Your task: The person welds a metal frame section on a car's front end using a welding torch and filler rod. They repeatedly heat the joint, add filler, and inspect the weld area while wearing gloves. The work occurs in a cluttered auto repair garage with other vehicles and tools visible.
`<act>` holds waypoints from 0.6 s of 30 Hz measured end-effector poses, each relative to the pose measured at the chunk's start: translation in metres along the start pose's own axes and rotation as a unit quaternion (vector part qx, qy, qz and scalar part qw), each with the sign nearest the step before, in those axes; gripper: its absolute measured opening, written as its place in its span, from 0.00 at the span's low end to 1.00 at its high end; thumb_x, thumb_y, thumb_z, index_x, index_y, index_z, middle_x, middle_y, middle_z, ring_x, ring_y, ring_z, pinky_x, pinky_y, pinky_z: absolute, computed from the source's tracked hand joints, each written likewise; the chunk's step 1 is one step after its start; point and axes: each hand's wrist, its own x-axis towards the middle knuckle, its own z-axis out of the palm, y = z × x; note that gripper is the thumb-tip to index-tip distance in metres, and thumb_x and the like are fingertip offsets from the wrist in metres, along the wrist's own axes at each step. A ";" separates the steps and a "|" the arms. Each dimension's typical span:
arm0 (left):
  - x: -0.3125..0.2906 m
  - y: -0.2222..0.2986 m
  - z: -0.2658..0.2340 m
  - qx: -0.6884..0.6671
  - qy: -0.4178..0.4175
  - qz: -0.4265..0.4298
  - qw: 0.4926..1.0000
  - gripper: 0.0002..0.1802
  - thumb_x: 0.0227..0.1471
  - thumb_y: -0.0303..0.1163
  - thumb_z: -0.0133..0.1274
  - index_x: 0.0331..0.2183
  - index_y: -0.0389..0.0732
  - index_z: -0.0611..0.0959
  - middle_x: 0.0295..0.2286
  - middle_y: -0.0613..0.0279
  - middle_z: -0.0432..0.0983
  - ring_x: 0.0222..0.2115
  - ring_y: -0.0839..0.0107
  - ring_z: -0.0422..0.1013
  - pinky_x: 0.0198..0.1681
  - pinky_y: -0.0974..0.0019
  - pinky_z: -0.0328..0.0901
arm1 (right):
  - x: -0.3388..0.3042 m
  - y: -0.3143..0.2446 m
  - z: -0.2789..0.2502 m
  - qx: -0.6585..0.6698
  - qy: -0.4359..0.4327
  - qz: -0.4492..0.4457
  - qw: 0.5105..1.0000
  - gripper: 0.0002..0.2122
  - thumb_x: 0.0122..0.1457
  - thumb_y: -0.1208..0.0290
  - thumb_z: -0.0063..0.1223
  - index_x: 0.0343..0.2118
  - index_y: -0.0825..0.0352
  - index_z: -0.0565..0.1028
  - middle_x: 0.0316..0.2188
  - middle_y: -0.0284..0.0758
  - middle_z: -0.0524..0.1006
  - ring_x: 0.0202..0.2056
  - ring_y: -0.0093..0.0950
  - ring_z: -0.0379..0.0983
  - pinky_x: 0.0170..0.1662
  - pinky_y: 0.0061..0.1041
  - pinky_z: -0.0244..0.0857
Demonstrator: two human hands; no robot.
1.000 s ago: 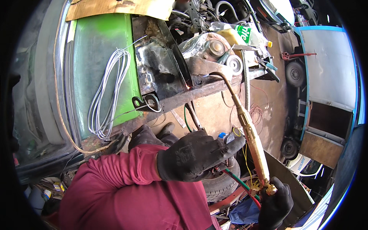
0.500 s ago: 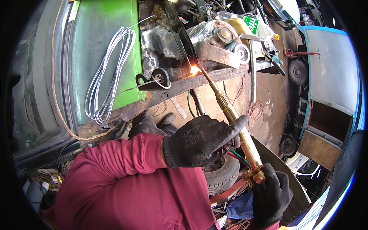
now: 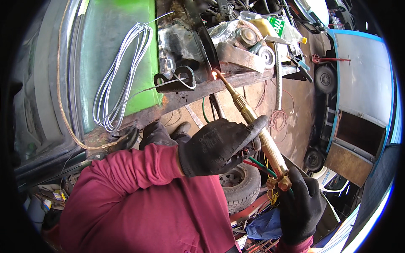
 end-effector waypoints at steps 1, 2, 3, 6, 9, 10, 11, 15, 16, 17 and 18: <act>0.000 -0.001 0.001 0.003 0.012 0.012 1.000 0.56 0.50 0.30 0.69 0.74 0.31 0.58 0.35 0.53 0.81 0.35 0.53 0.79 0.42 0.48 0.71 | 0.000 0.001 0.001 -0.002 0.001 -0.001 1.000 0.21 0.53 0.76 0.75 0.51 0.65 0.84 0.34 0.41 0.82 0.32 0.37 0.83 0.33 0.35 0.75; 0.001 -0.001 0.001 0.003 0.024 0.022 0.999 0.53 0.54 0.34 0.68 0.73 0.29 0.60 0.33 0.51 0.80 0.33 0.54 0.79 0.41 0.48 0.71 | -0.001 0.002 0.001 -0.003 0.001 -0.002 1.000 0.21 0.52 0.75 0.75 0.51 0.65 0.84 0.33 0.41 0.82 0.32 0.36 0.83 0.33 0.35 0.75; 0.001 -0.001 0.001 0.003 0.035 0.032 0.999 0.51 0.57 0.38 0.66 0.72 0.27 0.62 0.31 0.49 0.80 0.32 0.54 0.78 0.40 0.49 0.70 | -0.002 0.003 0.002 0.004 0.000 0.002 1.000 0.22 0.52 0.75 0.76 0.51 0.65 0.84 0.33 0.40 0.82 0.32 0.36 0.83 0.33 0.35 0.75; -0.001 -0.001 0.001 -0.015 0.018 0.018 1.000 0.59 0.48 0.25 0.69 0.75 0.31 0.56 0.36 0.52 0.80 0.36 0.51 0.79 0.42 0.47 0.72 | -0.004 0.007 0.005 -0.011 0.004 -0.026 1.000 0.22 0.51 0.75 0.76 0.51 0.65 0.84 0.32 0.40 0.81 0.31 0.36 0.82 0.32 0.35 0.74; -0.002 -0.002 0.002 0.012 0.000 0.012 1.000 0.58 0.49 0.25 0.68 0.75 0.31 0.56 0.36 0.52 0.80 0.36 0.52 0.79 0.42 0.47 0.72 | -0.006 0.011 0.009 -0.028 -0.003 -0.030 0.999 0.22 0.51 0.75 0.76 0.52 0.64 0.84 0.31 0.40 0.80 0.30 0.35 0.81 0.31 0.35 0.73; -0.001 -0.003 0.002 0.011 0.002 0.014 1.000 0.58 0.49 0.25 0.68 0.75 0.31 0.55 0.36 0.52 0.80 0.35 0.52 0.79 0.42 0.47 0.72 | -0.006 0.011 0.010 -0.024 0.007 -0.035 0.999 0.22 0.51 0.75 0.76 0.52 0.64 0.84 0.31 0.40 0.80 0.30 0.35 0.81 0.31 0.35 0.72; -0.001 -0.003 0.002 0.009 0.005 0.016 1.000 0.58 0.49 0.25 0.68 0.75 0.31 0.55 0.36 0.52 0.80 0.35 0.52 0.79 0.42 0.47 0.72 | -0.006 0.012 0.011 -0.022 0.008 -0.036 0.999 0.23 0.51 0.74 0.76 0.52 0.64 0.84 0.31 0.39 0.80 0.29 0.35 0.80 0.31 0.35 0.72; 0.000 -0.003 0.003 -0.027 0.033 0.036 0.998 0.58 0.50 0.25 0.68 0.75 0.30 0.56 0.34 0.51 0.80 0.33 0.53 0.79 0.40 0.48 0.72 | -0.006 0.011 0.010 -0.030 -0.002 -0.030 0.999 0.24 0.51 0.74 0.77 0.53 0.64 0.84 0.31 0.39 0.80 0.29 0.35 0.81 0.30 0.35 0.72; 0.000 -0.002 0.003 -0.007 0.033 0.034 0.999 0.57 0.50 0.25 0.68 0.75 0.30 0.56 0.34 0.52 0.80 0.33 0.53 0.79 0.40 0.49 0.72 | -0.006 0.011 0.009 -0.030 -0.004 -0.029 0.999 0.24 0.50 0.74 0.77 0.53 0.64 0.84 0.31 0.39 0.80 0.30 0.35 0.81 0.30 0.35 0.72; 0.000 -0.001 0.002 0.009 0.029 0.031 0.999 0.57 0.50 0.25 0.67 0.75 0.30 0.57 0.33 0.53 0.80 0.33 0.54 0.79 0.39 0.50 0.72 | -0.007 0.011 0.008 -0.034 -0.010 -0.025 0.999 0.24 0.50 0.75 0.77 0.53 0.64 0.84 0.31 0.39 0.80 0.30 0.35 0.81 0.31 0.35 0.73; 0.001 0.000 0.001 0.027 0.023 0.030 0.999 0.56 0.51 0.25 0.67 0.75 0.31 0.57 0.33 0.55 0.80 0.32 0.54 0.79 0.39 0.50 0.71 | -0.008 0.012 0.008 -0.044 -0.020 -0.018 0.999 0.25 0.49 0.75 0.77 0.53 0.64 0.84 0.31 0.39 0.80 0.30 0.35 0.81 0.31 0.35 0.73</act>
